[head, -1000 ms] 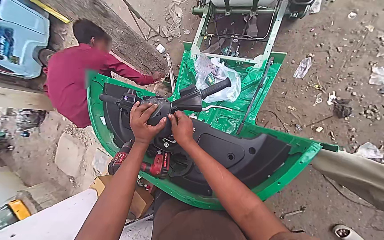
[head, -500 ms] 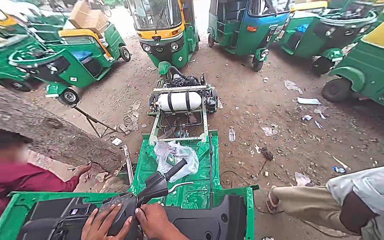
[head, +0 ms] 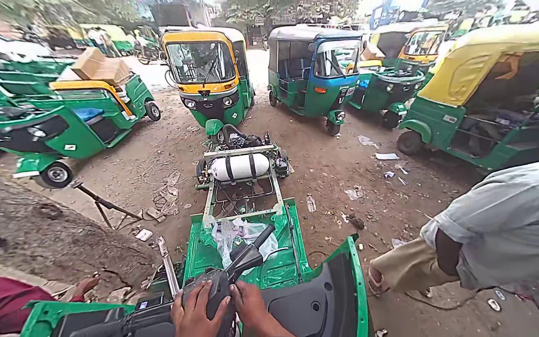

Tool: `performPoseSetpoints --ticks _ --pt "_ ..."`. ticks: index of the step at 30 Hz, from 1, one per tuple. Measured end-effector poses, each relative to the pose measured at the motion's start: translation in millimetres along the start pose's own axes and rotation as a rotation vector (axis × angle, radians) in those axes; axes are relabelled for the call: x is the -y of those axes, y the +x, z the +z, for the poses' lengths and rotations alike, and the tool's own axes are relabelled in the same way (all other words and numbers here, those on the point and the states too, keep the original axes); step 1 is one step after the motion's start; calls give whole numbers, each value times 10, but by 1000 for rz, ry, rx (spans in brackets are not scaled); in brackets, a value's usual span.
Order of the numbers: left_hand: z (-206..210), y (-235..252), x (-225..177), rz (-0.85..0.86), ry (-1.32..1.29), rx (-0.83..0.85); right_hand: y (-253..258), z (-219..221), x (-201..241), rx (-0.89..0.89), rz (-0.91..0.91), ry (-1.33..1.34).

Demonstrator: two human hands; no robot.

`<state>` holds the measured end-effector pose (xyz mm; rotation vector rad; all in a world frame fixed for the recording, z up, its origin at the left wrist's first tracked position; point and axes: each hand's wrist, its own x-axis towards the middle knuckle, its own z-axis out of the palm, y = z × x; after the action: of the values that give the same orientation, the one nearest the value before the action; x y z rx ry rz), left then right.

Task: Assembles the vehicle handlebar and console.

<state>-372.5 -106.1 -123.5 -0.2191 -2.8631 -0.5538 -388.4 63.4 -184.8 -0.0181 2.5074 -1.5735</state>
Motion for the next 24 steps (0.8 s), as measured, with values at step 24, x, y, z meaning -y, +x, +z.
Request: performPoseSetpoints --ticks 24 --pt "-352 43 132 -29 68 412 30 2 186 15 260 132"
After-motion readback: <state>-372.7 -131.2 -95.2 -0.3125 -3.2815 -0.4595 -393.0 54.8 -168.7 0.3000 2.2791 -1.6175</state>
